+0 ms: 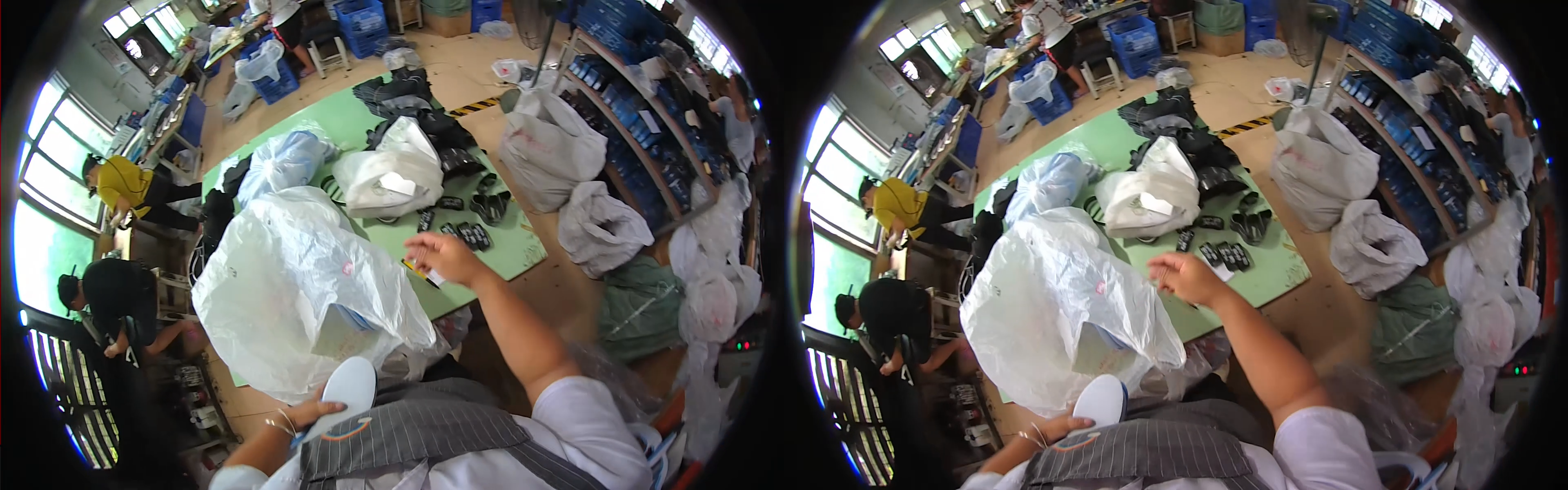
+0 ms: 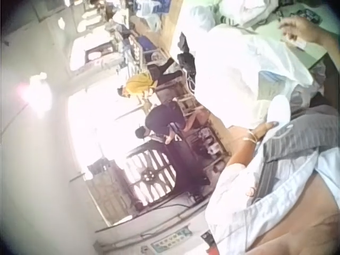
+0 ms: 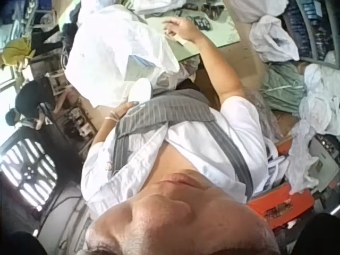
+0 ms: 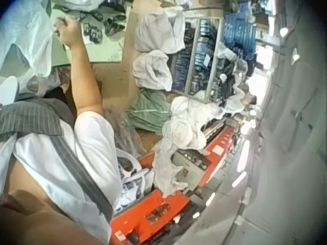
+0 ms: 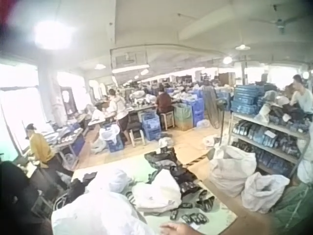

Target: Operating a hydraulic press machine with a cutting die to stamp out shoe soles from a sheet of material and then packing them.

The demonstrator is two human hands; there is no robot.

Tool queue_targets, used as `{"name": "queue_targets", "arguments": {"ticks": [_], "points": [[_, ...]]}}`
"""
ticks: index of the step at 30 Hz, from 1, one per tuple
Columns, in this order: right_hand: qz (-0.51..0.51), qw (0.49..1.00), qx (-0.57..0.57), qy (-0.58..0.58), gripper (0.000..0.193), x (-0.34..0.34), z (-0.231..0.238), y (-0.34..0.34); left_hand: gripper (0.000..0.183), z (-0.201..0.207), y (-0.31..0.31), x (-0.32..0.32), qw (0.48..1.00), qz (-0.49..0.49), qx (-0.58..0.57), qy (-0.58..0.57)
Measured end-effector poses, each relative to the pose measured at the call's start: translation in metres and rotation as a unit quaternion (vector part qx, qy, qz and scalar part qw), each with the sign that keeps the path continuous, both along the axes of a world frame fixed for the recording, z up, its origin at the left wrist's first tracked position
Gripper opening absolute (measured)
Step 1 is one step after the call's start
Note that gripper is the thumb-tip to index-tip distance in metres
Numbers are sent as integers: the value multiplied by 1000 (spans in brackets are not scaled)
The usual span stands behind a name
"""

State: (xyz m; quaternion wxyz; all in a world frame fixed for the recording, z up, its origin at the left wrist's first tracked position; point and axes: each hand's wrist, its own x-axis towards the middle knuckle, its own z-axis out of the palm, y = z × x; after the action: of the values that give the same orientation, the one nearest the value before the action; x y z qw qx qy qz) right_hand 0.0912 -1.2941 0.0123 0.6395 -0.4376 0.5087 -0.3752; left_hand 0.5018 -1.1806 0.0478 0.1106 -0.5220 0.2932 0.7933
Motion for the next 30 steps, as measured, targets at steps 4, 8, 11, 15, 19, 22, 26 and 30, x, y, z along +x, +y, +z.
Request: {"name": "queue_targets", "arguments": {"ticks": [4, 8, 11, 15, 19, 22, 26, 30], "points": [[34, 997, -44, 57, 32, -1, -93, -102, 81, 40, 42, -21, 992, 90, -25, -89], [95, 947, -107, 287, 39, 16, -169, -188, 82, 11, 79, -8, 976, 157, -65, -136], [145, 878, -50, 454, 43, 0, -199, -243, 81, -4, 94, -9, 963, 211, -83, -143], [162, 823, -176, 515, 47, 76, -143, -274, 79, -7, 149, 1, 918, 322, -104, -205], [206, 818, -201, 499, 47, 59, -188, -281, 76, -36, 179, -2, 900, 370, -98, -210], [245, 811, -205, 490, 47, 83, -198, -263, 75, -40, 215, -5, 888, 401, -78, -212], [277, 796, -199, 500, 47, 80, -183, -245, 73, -47, 242, -13, 884, 423, -57, -192], [289, 778, -194, 523, 46, 69, -130, -230, 71, -44, 261, -17, 887, 432, -48, -158]]}}
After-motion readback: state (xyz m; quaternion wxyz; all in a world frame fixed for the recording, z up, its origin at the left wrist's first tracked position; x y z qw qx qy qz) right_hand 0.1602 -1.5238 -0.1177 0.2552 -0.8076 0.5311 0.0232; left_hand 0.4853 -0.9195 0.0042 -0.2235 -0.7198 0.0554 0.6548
